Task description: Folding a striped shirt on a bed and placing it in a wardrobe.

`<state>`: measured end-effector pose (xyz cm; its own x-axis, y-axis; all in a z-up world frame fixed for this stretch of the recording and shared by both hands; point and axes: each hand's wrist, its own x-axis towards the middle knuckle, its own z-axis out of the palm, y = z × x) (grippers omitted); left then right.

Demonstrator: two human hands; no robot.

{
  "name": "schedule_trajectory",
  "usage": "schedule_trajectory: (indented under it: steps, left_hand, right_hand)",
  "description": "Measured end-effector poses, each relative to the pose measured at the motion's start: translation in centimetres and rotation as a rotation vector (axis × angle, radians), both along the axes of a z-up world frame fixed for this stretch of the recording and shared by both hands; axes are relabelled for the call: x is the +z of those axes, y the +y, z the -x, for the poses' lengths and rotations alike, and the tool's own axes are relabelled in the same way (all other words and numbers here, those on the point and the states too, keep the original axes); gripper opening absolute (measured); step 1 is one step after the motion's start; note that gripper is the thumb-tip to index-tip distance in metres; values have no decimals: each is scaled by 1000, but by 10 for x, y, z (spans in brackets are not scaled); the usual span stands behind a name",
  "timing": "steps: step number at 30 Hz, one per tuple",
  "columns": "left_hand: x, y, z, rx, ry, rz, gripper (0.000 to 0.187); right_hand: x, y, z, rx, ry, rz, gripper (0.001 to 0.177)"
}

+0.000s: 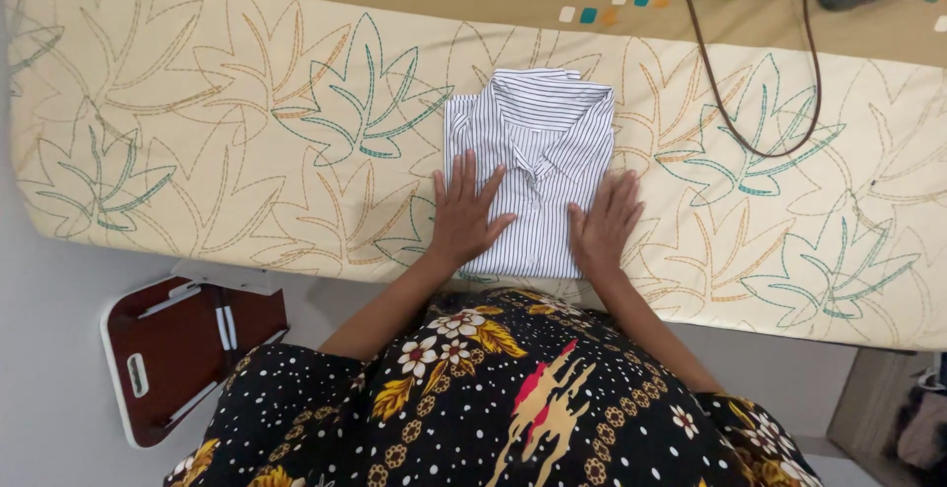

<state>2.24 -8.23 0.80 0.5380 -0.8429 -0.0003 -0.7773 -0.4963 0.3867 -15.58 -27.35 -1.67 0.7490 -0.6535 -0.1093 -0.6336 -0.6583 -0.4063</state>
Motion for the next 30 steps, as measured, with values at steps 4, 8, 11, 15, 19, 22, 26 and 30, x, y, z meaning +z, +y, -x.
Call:
schedule_trajectory:
  steps: [4,8,11,15,19,22,26,30]
  left_hand:
    - [7,-10,-9,-26,-26,26,82]
    - [3,-23,-26,2,-33,19,82]
    - [-7,-22,-34,52,-2,4,86]
    - [-13,-20,-35,65,-22,2,86]
    - [-6,-20,-40,96,24,-26,85]
    - [4,-13,-39,156,4,-1,80]
    - [5,9,-22,339,213,138,72]
    - [7,31,2,497,527,149,69]
  right_hand:
    - [14,14,14,52,16,58,80]
    - [17,27,22,367,93,56,76]
    - [23,19,26,255,158,-16,77]
    - [16,0,33,-68,41,-61,81]
    - [18,-8,24,-132,-34,-44,76]
    - [29,-7,14,-187,-20,-6,62]
    - [42,3,2,-298,-127,-172,54]
    - [37,20,7,-292,-260,-134,60]
